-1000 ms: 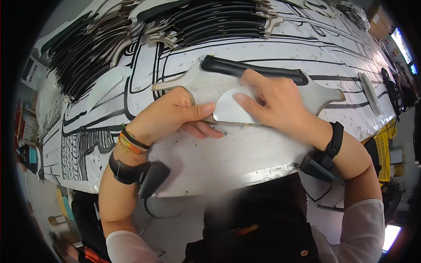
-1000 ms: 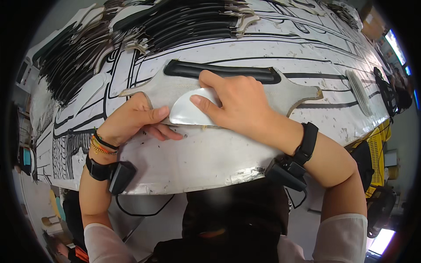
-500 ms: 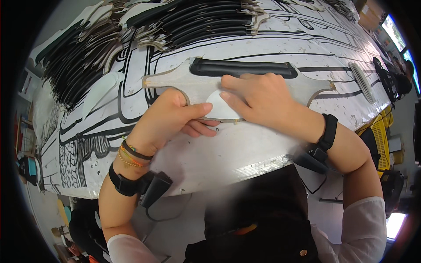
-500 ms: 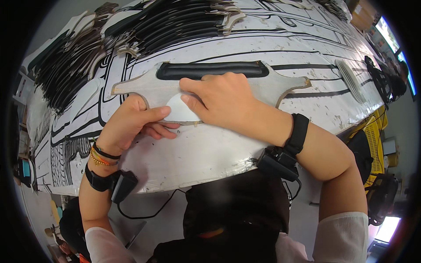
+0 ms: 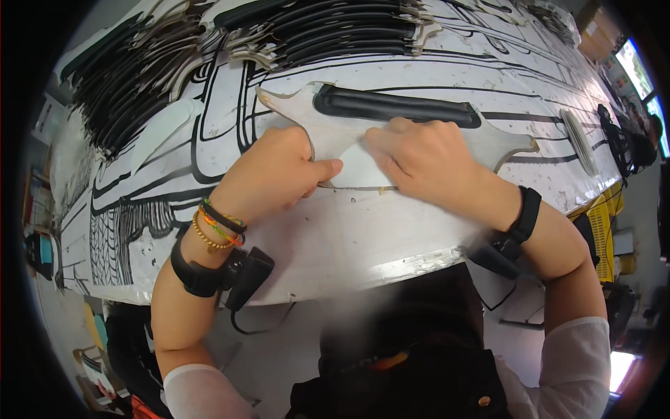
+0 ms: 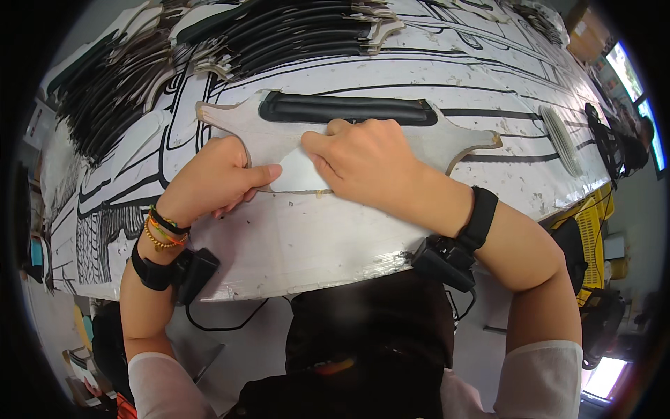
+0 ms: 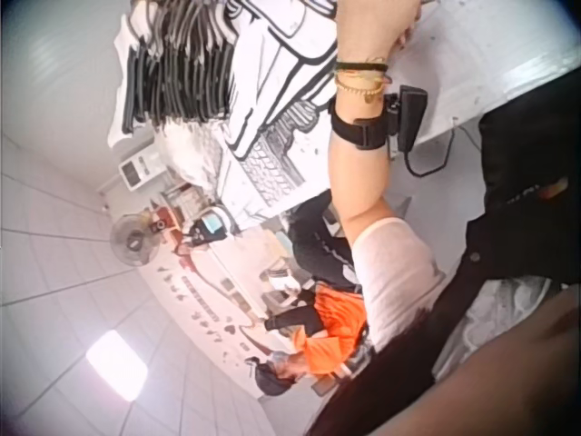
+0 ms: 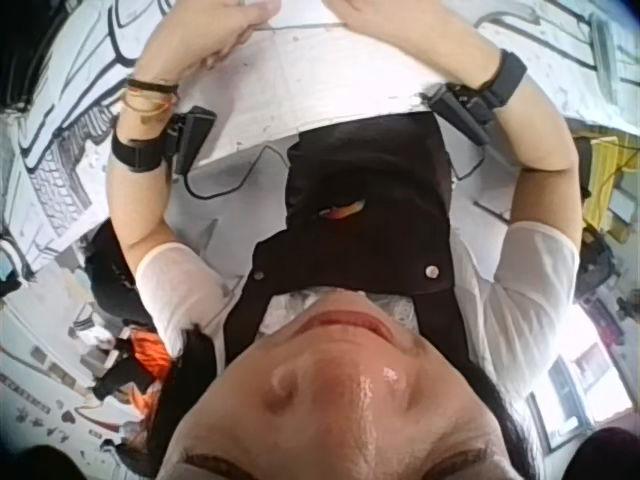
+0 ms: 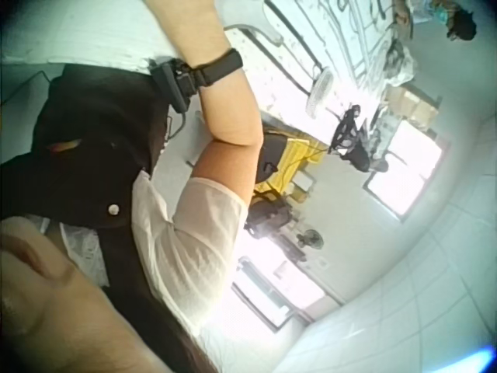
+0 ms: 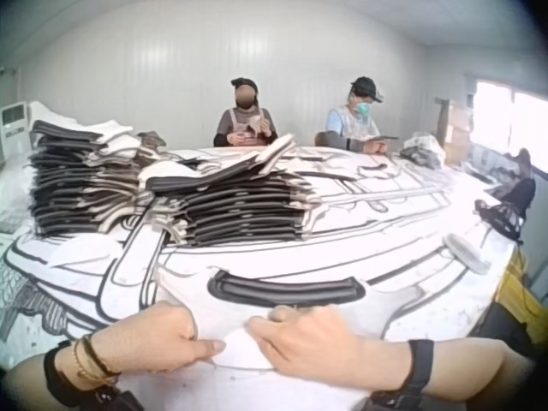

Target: Applying a white adhesive or reinforcement layer to shoe upper components at a manufacturing table.

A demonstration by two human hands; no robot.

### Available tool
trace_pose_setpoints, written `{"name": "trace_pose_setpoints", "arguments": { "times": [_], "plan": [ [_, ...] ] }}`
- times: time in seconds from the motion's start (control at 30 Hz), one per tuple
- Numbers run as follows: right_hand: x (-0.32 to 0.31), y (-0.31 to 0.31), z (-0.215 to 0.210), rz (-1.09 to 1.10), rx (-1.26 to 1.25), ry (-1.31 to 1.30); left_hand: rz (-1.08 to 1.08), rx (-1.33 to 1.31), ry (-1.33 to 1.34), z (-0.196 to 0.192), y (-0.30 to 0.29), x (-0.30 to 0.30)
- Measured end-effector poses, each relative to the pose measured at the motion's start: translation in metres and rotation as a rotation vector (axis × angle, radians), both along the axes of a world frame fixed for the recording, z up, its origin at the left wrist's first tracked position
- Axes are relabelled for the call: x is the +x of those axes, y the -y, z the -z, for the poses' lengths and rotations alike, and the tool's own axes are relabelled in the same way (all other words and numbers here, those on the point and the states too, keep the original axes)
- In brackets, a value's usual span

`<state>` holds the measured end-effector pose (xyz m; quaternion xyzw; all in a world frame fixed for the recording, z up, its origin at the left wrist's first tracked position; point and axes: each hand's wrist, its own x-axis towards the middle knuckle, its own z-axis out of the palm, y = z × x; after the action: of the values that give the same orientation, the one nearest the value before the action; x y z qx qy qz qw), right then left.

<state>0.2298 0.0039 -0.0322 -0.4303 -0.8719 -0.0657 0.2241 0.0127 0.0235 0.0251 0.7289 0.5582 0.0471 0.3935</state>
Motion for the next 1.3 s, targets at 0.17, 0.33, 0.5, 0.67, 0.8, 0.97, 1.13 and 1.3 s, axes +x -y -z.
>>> {"name": "trace_pose_setpoints", "arguments": {
  "times": [0.17,0.33,0.5,0.67,0.8,0.97,1.13,1.3],
  "plan": [
    [-0.001,0.002,-0.001,-0.004,-0.019,0.037,0.036,0.037,-0.053,-0.004,0.002,0.004],
    [-0.001,0.011,-0.003,-0.079,-0.007,0.022,0.161,0.336,-0.164,0.011,0.013,-0.003],
    [0.006,0.012,-0.007,-0.144,-0.007,0.088,0.191,0.277,-0.267,0.0,0.014,-0.001],
    [0.012,0.025,-0.019,-0.122,-0.083,0.26,0.24,0.196,-0.39,-0.004,0.017,-0.013],
    [0.023,0.023,-0.024,-0.186,-0.109,0.248,0.406,0.213,-0.364,-0.02,0.026,-0.017],
    [0.041,-0.007,-0.022,-0.453,-0.37,0.011,0.387,0.512,0.313,0.003,0.035,0.008],
    [0.057,-0.031,-0.026,-0.469,-0.926,-0.18,0.747,0.596,0.165,0.022,0.028,0.012],
    [0.064,-0.029,-0.037,-0.408,-1.27,-0.53,0.756,0.608,0.197,0.027,0.032,0.019]
  ]
}}
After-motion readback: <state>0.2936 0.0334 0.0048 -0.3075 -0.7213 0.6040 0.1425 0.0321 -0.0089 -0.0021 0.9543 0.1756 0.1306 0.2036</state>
